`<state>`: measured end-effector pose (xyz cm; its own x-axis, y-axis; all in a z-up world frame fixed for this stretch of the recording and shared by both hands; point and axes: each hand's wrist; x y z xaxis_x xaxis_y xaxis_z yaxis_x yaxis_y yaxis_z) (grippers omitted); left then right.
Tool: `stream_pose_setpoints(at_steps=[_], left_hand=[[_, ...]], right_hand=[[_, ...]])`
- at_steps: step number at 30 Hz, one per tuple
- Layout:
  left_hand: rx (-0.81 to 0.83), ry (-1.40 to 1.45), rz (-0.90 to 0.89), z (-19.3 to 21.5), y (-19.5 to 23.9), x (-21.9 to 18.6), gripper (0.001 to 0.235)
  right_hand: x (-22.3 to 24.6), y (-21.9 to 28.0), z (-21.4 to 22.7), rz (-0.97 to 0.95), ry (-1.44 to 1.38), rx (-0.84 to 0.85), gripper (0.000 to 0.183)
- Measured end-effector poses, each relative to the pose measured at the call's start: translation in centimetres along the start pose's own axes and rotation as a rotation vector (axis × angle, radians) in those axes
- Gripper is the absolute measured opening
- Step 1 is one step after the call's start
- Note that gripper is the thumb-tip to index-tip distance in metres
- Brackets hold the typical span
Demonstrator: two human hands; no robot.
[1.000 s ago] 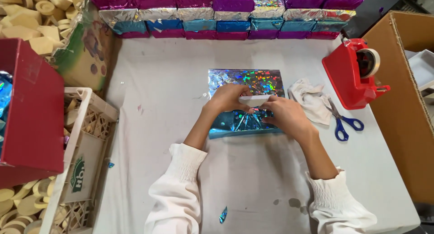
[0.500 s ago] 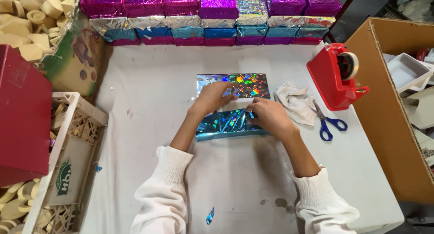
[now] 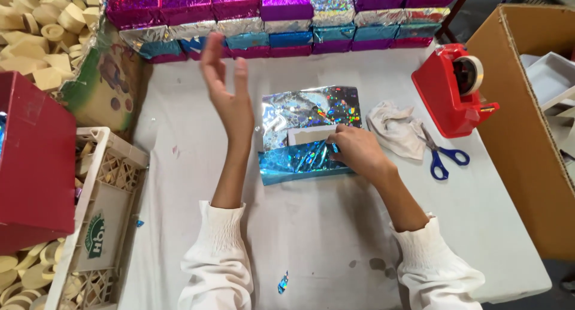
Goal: The person places a small box containing wooden shapes onto a sheet of iridescent blue wrapping paper. They fold the paper around the box, trim the excess with scissors, and secure the package using a tape dispenser.
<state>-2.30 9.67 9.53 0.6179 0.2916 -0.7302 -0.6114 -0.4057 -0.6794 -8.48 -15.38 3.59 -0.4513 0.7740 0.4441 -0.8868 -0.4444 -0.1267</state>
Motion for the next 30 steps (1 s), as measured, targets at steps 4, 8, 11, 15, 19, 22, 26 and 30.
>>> stream_pose_setpoints(at_steps=[4, 8, 11, 15, 19, 22, 26, 30], left_hand=[[0.282, -0.167, 0.035, -2.3, 0.0, 3.3, 0.036], [0.636, -0.445, -0.073, -5.1, 0.7, 8.6, 0.022], [0.844, -0.641, -0.153, -7.3, 1.8, 13.0, 0.024], [0.835, -0.803, -0.253, -9.1, 3.6, 16.6, 0.031], [0.948, -0.812, -0.235, -9.9, 3.6, 17.6, 0.047], [1.005, -0.836, -0.189, -10.2, 2.8, 16.2, 0.056], [0.961, -0.744, -0.239, -9.5, 2.4, 14.3, 0.049], [1.02, -0.745, -0.166, -8.9, 1.9, 10.1, 0.034]], right_hand=[[0.5, 0.1, 0.3, -0.065, -0.004, 0.034, 0.034], [0.5, 0.2, 0.4, -0.043, -0.01, 0.022, 0.033], [0.6, 0.1, 0.4, -0.077, 0.008, 0.042, 0.032], [0.7, 0.2, 0.5, -0.038, 0.008, 0.038, 0.033], [1.3, 0.1, 0.7, -0.09, 0.002, 0.049, 0.033], [0.9, 0.3, 0.7, -0.075, -0.004, 0.029, 0.033], [0.7, 0.3, 0.4, -0.042, -0.002, 0.015, 0.034], [0.6, 0.2, 0.4, -0.051, -0.008, 0.036, 0.034]])
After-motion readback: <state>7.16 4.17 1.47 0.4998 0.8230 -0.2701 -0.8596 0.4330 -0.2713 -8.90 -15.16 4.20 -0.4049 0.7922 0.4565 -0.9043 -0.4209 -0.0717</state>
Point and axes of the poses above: each hand's wrist, its own y-axis away from the middle knuckle, its own z-axis out of the back of the hand, x = y × z, and after that the axes turned 15 degrees about -y, right-handed
